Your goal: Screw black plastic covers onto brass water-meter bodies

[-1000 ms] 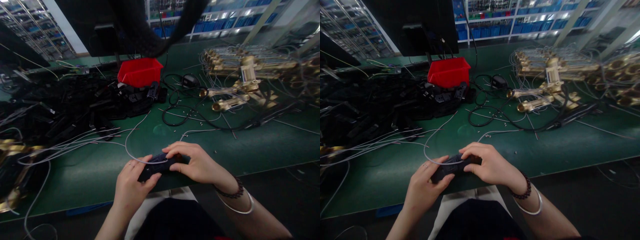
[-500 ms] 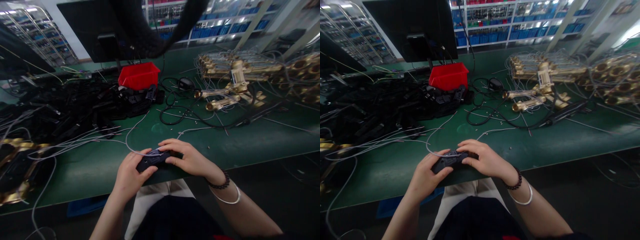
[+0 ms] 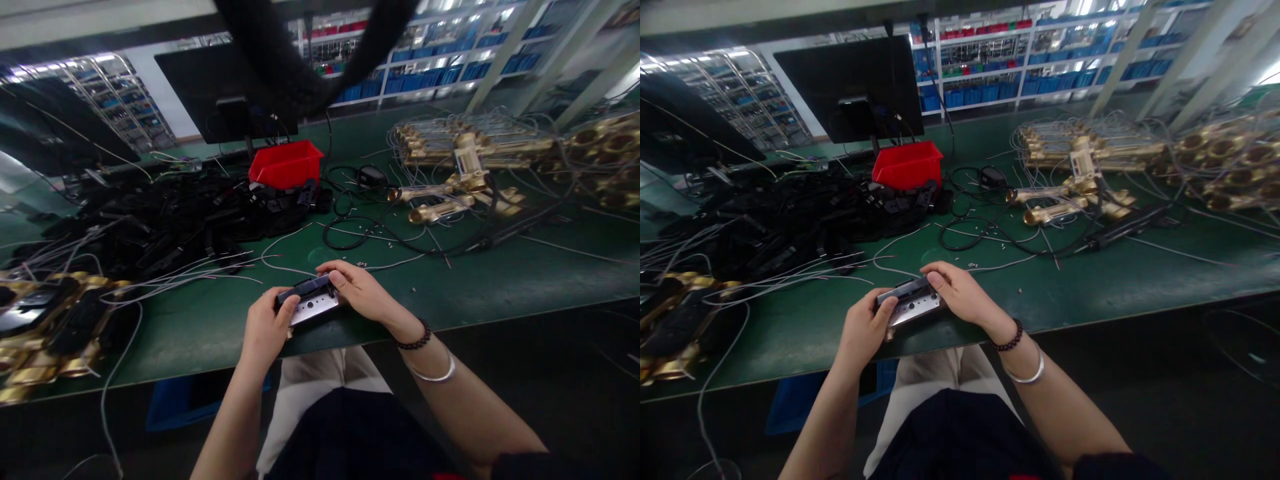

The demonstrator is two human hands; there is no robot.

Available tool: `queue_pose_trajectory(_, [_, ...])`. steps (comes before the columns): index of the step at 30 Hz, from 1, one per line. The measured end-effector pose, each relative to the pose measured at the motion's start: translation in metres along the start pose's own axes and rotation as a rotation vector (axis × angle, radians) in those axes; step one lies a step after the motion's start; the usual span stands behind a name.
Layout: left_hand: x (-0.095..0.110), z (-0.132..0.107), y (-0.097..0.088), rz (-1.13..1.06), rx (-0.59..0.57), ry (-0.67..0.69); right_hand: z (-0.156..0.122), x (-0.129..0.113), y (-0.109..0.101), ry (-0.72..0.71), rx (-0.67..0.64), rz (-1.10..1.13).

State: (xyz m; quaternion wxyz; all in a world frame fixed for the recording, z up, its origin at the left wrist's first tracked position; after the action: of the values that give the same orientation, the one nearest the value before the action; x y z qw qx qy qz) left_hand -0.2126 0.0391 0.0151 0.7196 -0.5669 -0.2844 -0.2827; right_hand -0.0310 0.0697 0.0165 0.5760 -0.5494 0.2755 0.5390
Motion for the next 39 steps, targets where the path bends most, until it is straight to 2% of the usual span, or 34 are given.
queue_pose_trajectory(7, [-0.001, 0.001, 0.001, -0.020, -0.012, -0.006, 0.001, 0.007, 0.010, 0.029, 0.071, -0.019])
queue_pose_trajectory(12, [-0.003, -0.003, 0.000, -0.141, -0.024, -0.034, 0.005, 0.014, 0.013, 0.039, 0.062, 0.031])
queue_pose_trajectory(21, [-0.001, -0.005, -0.001, -0.190, 0.095, -0.138, 0.005, 0.014, 0.015, 0.032, 0.103, 0.040])
queue_pose_trajectory(26, [-0.005, -0.006, 0.000, -0.236, 0.109, -0.137, -0.002, 0.012, 0.008, 0.046, -0.013, 0.207])
queue_pose_trajectory(29, [-0.008, -0.005, 0.003, -0.294, 0.089, -0.084, -0.006, 0.013, 0.003, 0.054, -0.106, 0.312])
queue_pose_trajectory(31, [-0.008, -0.004, 0.003, -0.284, 0.083, -0.019, -0.006, 0.016, 0.001, 0.048, -0.113, 0.347])
queue_pose_trajectory(39, [-0.002, -0.001, 0.001, -0.230, 0.110, 0.227, 0.001, 0.008, 0.001, -0.157, 0.033, 0.310])
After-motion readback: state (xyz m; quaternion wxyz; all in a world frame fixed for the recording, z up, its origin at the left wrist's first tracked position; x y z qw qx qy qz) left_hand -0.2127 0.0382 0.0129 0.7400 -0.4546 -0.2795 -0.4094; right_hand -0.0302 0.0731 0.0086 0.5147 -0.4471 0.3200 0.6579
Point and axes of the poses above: each hand's wrist, its own z-axis towards the middle knuckle, its own y-axis out of the palm, x = y × z, the point moved 5 cm from there along z, towards the middle knuckle, and after that the axes turned 6 degrees about x, right-handed, at the moved point
